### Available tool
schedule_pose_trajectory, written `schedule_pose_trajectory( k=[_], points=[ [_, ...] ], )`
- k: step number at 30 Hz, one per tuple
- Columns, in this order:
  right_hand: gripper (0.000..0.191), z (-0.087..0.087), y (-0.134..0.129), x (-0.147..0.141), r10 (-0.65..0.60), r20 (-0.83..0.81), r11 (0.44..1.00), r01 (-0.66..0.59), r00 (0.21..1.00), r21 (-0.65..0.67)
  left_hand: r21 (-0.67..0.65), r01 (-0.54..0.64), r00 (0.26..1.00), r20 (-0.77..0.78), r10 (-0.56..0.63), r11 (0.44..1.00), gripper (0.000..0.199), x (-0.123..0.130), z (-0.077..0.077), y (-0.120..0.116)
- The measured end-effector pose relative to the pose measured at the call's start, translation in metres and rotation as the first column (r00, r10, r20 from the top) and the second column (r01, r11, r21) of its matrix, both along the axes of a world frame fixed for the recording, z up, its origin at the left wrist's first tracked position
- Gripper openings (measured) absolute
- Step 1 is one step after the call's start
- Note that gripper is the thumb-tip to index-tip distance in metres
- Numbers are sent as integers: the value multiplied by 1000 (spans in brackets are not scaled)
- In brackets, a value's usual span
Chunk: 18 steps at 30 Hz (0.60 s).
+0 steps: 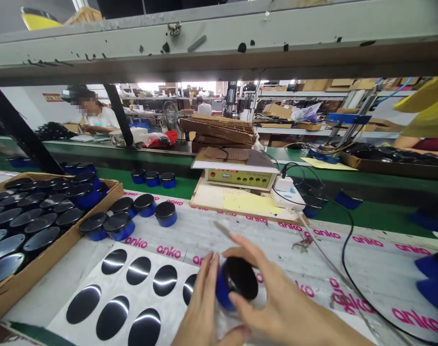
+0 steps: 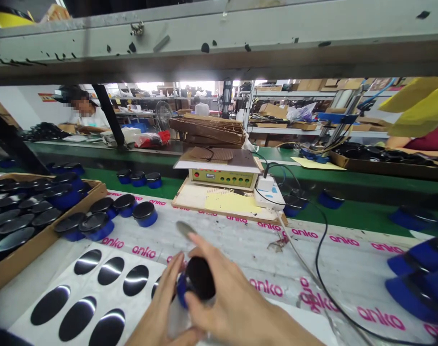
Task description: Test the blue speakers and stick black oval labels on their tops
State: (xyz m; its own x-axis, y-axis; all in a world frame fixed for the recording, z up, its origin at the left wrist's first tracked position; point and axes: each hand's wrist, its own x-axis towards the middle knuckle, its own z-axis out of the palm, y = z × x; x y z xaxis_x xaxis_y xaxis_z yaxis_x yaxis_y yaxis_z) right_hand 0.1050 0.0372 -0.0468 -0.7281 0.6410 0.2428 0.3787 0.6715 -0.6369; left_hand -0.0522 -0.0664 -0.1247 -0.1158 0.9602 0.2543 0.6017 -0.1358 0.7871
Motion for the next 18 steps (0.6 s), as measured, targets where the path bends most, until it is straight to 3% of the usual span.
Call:
schedule_pose_trajectory(
  k=[4, 11, 15, 18],
  points=[
    [85, 8, -24, -14, 1, -49, 1000, -2, 999, -20, 73, -49, 993, 107, 41, 996, 83, 14, 1, 3],
    [74, -8, -35, -15, -80, -78, 996, 76, 994, -53, 16, -89, 972, 222, 83, 996, 80, 16, 12, -4],
    [63, -1, -36, -9, -36, -88, 988, 49, 995, 146, -76, -100, 946, 302, 118, 992, 69, 18, 16, -6],
    [46, 13, -27, 11, -77, -141, 913, 126, 987, 388, -38, -105, 970, 215, 111, 994, 61, 15, 15, -8]
  ],
)
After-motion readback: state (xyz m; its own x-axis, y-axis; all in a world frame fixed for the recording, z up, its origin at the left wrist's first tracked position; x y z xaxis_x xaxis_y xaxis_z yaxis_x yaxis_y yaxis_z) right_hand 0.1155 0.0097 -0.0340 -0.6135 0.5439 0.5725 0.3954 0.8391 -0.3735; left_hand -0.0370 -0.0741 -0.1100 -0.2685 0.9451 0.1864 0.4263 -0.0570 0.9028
